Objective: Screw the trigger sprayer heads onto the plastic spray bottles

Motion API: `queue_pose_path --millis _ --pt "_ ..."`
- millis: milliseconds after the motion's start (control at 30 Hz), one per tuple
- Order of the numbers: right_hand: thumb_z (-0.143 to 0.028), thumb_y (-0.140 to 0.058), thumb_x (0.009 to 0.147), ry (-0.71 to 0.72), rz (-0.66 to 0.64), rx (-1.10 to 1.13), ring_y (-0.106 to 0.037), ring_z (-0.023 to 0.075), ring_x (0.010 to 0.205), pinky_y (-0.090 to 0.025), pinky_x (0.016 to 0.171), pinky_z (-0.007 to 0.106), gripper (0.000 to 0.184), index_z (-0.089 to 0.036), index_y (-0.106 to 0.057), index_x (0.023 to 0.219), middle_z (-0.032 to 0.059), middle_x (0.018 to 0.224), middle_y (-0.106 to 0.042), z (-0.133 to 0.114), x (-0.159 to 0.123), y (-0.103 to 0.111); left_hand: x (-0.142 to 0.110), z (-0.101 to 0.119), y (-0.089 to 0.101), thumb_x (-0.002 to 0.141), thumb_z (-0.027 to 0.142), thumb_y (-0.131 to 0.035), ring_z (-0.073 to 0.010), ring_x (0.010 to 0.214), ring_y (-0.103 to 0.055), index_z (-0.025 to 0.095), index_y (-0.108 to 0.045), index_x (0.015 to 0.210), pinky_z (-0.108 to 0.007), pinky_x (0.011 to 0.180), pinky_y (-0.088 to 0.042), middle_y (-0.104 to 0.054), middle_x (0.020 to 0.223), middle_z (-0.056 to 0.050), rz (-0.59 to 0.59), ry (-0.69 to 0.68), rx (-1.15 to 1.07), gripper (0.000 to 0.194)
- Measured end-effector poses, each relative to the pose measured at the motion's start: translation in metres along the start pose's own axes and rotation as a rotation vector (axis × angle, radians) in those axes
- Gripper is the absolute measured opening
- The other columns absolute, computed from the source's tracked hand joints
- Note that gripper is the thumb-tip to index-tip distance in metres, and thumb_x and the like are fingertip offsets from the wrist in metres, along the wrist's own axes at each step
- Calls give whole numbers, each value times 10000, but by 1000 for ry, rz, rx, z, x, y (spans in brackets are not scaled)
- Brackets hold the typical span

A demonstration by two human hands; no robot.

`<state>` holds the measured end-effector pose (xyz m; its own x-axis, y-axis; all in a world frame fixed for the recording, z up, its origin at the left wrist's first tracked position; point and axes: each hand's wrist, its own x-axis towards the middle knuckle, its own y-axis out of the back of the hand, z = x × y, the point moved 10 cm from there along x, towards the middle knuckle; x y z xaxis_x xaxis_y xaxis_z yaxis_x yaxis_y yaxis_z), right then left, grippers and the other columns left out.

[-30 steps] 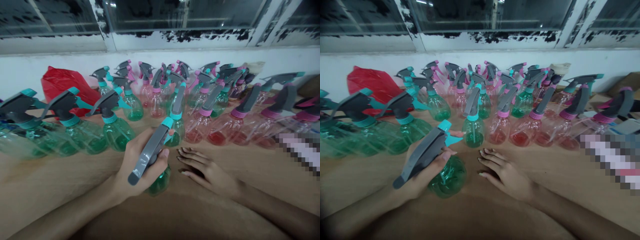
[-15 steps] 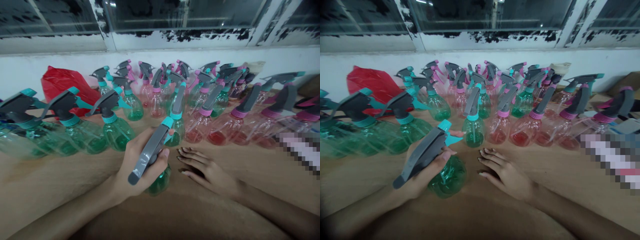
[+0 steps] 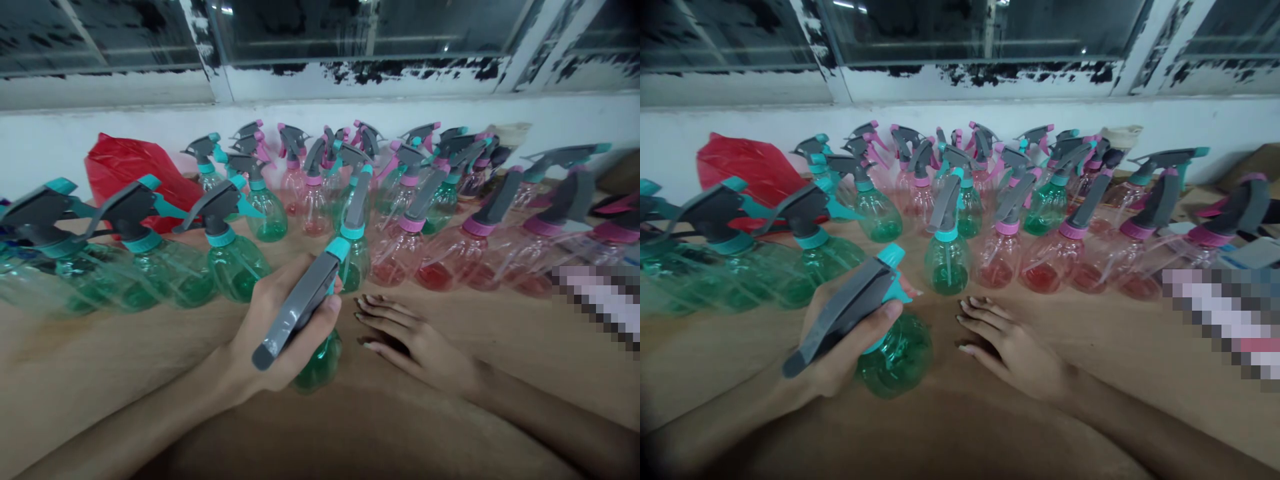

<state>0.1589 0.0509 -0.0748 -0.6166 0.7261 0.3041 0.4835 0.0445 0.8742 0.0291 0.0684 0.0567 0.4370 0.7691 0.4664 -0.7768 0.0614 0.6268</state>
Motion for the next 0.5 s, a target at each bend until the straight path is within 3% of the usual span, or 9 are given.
queue_pose_path --millis 133,500 --pt "-340 -476 931 -7 -4 -7 -395 219 1311 -366 1077 473 369 -226 -517 1280 55 1359 -516 0 0 0 -1 3 0 836 202 -500 -159 670 -620 247 -543 857 -280 609 -529 -602 759 5 -3 -29 23 66" --pt "-334 -495 921 5 16 16 -416 223 1297 -376 1069 471 392 -232 -499 1299 61 1348 -527 0 0 2 -4 -5 -5 822 226 -493 -192 688 -623 279 -544 1044 -328 635 -527 -543 722 9 2 23 -20 234"
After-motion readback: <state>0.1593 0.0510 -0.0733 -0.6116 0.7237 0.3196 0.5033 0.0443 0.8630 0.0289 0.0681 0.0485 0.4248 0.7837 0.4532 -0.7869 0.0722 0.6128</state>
